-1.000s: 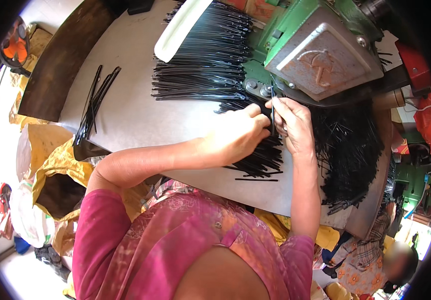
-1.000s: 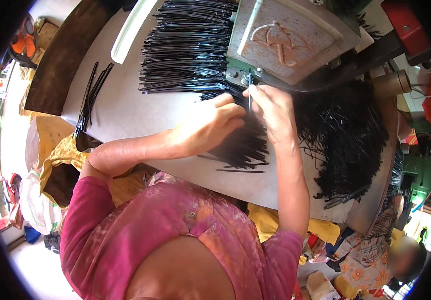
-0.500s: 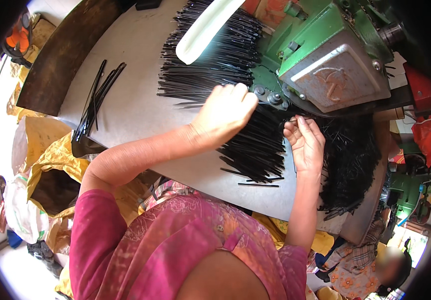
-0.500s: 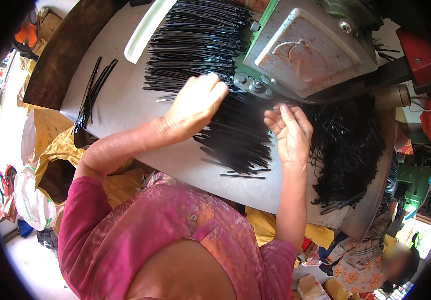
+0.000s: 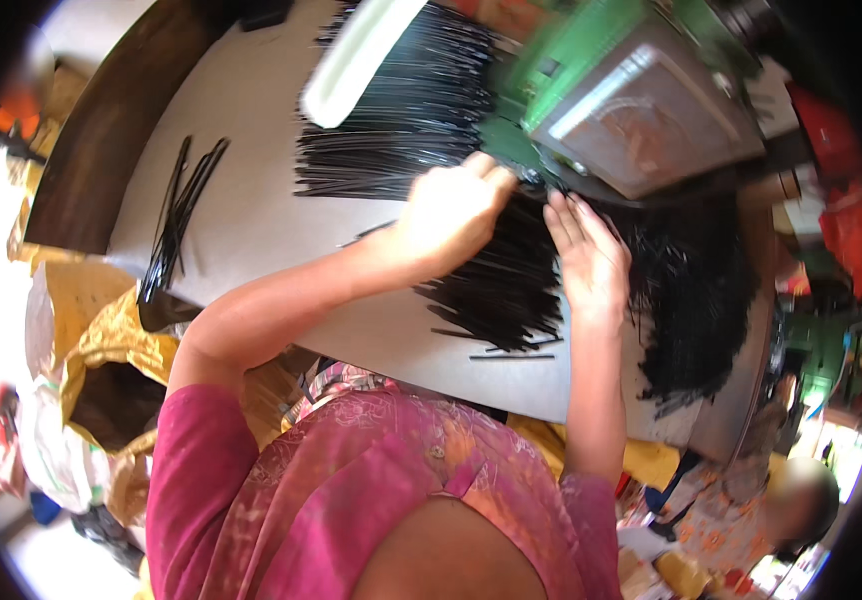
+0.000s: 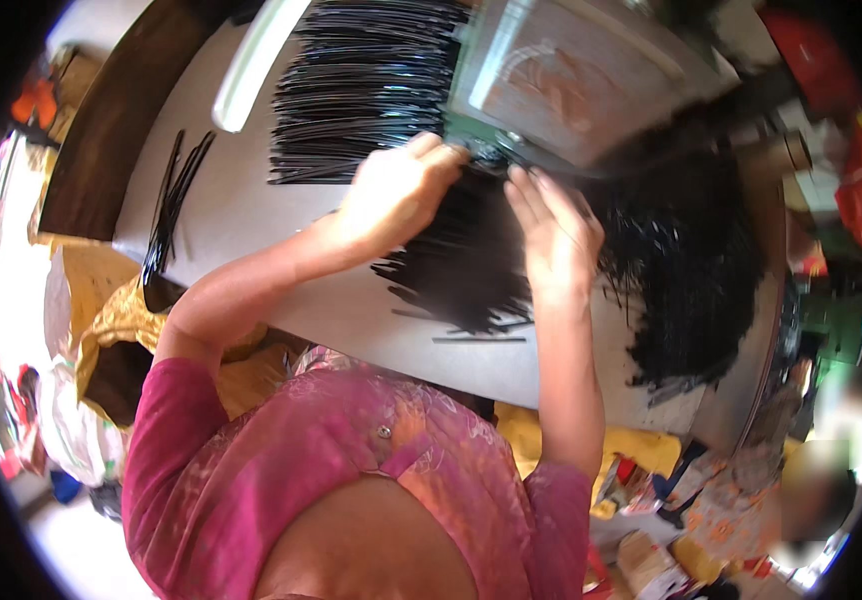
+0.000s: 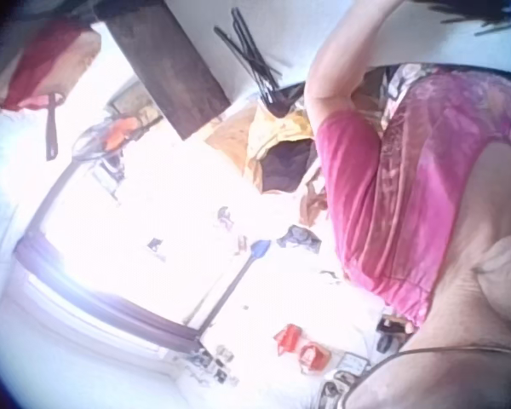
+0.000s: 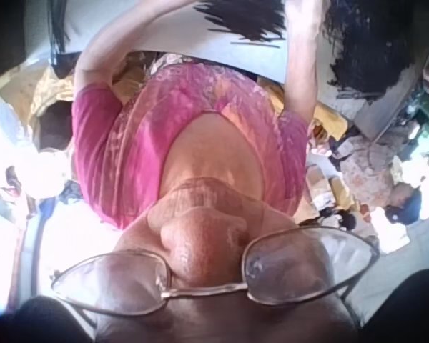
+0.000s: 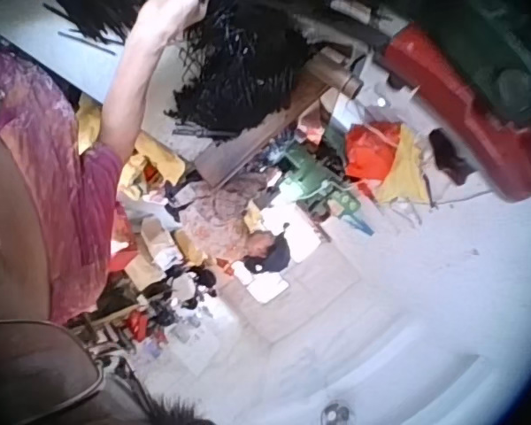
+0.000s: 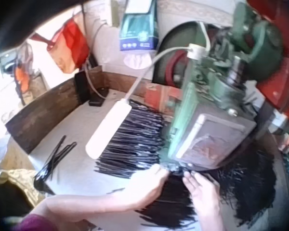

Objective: The person retrieves a bundle of umbrella ribs, aligns them on the table, and assembles the ribs with stretchers under a machine press.

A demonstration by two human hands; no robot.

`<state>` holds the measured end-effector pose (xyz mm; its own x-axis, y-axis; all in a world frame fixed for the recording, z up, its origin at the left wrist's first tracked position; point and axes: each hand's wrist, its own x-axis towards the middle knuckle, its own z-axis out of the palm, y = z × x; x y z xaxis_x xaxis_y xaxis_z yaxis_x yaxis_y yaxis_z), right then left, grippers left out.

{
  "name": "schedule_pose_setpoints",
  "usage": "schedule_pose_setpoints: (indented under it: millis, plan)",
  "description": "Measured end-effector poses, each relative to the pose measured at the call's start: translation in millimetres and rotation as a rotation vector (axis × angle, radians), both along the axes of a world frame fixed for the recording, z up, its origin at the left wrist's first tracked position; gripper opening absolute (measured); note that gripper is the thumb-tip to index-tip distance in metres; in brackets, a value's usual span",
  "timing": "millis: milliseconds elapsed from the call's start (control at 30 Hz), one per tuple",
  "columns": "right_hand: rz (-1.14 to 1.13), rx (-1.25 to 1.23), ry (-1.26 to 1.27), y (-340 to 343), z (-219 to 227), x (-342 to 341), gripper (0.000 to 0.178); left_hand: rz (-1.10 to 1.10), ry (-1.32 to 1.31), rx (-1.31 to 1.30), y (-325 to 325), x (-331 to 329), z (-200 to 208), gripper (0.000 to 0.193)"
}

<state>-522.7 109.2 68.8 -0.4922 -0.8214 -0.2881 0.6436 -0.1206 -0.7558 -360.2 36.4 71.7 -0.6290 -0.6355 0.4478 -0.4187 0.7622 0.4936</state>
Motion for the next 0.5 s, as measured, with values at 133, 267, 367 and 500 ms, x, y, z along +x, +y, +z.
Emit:
schedule_pose_setpoints:
  millis: [133, 267, 367, 500]
  plan:
    - [-0.018, -0.074, -0.041, -6.5, 3.3, 8.4, 0.008, 0.058, -0.032, 0.067, -12.0, 10.1, 2.8, 0.017]
    - [-0.051, -0.081, -0.044, -10.0, 4.1, 12.0, 0.009, -0.009, 0.034, 0.097, -12.6, 5.3, 4.1, 0.016]
    - [-0.063, -0.096, -0.061, -9.4, 3.4, 13.1, 0.009, -0.015, 0.045, 0.104, -11.9, 1.4, 5.1, 0.016]
    - [-0.066, -0.132, -0.070, -10.7, 4.7, 16.0, 0.009, -0.013, 0.035, 0.105, -10.9, 2.3, 8.5, 0.017]
